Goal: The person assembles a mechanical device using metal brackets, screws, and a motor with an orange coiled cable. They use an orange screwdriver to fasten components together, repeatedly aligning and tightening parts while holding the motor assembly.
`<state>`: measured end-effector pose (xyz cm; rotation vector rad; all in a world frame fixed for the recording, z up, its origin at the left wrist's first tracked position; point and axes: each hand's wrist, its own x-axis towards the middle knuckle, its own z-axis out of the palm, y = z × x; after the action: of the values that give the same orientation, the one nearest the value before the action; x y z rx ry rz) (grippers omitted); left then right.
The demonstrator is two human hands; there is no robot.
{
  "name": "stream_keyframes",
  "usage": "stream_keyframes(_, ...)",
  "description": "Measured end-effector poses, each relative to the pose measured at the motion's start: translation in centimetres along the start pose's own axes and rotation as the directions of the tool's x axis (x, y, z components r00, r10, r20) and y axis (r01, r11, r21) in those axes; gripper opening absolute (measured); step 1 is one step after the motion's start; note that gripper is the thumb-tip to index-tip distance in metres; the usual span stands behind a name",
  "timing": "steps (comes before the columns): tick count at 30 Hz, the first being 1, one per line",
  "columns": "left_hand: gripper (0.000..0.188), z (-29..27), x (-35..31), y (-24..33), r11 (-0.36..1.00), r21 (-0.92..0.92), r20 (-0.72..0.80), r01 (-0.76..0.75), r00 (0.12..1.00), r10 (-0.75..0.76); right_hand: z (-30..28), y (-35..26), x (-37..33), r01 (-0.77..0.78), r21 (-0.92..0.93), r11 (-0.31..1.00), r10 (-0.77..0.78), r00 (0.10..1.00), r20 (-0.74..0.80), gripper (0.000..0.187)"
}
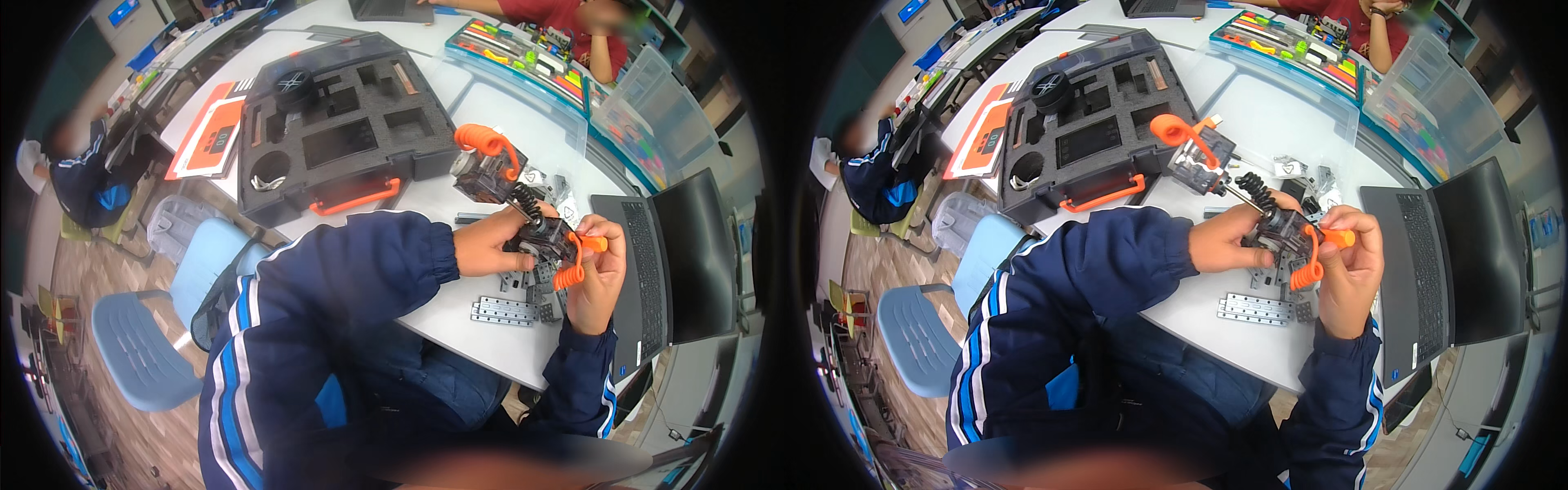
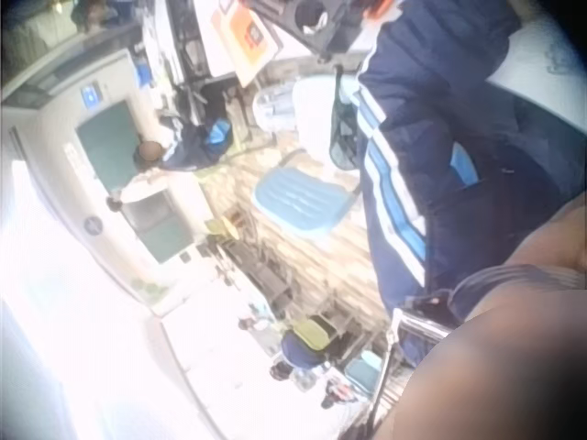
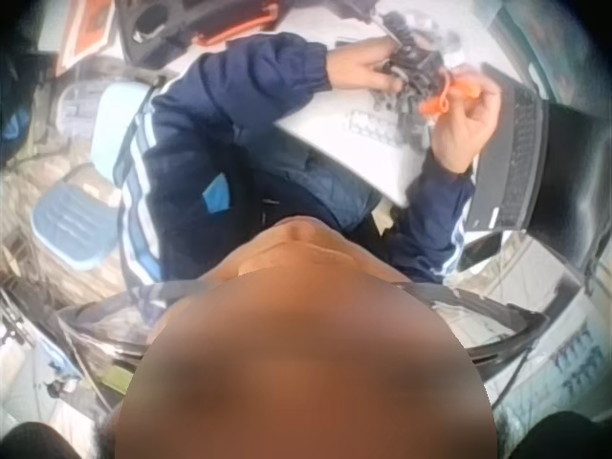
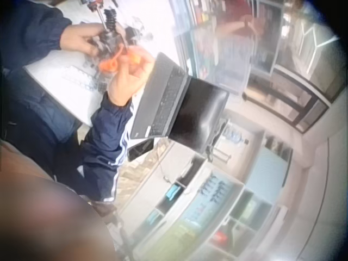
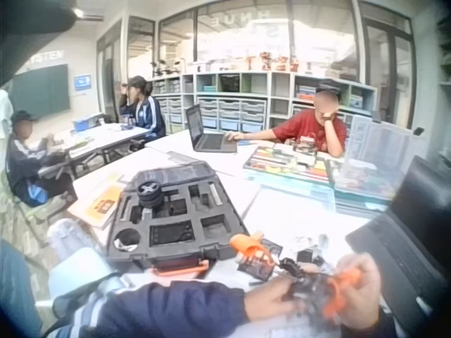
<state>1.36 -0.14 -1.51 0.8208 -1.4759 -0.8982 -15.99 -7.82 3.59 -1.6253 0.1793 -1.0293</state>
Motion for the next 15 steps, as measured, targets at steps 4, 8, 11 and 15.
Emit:
stream_keyframes(4,0.071,-0.21,-0.07,0.33,1.0,0.009,0.004,0.008,1.0,-0.008,0.04,-0.49,-0.12,-0.036,-0.065,0.997,0.034,0.999,-0.037,0.026)
stream_keyframes(8,0.074,-0.12,0.01,0.24,0.999,0.035,-0.01,-0.011,1.0,0.011,0.52,-0.63,-0.15,-0.075,0.036,0.997,0.078,0.993,-0.094,0.029)
stream_keyframes(11,0.074,-0.18,-0.06,0.02,1.0,-0.006,-0.003,-0.004,1.0,0.004,0.76,-0.17,-0.01,0.012,0.109,0.994,-0.002,0.996,-0.087,0.031)
stream_keyframes(15,0.074,-0.08,-0.12,-0.06,1.0,0.005,-0.013,-0.014,1.0,0.014,0.17,-0.28,-0.07,-0.028,0.063,0.998,0.033,0.996,-0.084,0.029)
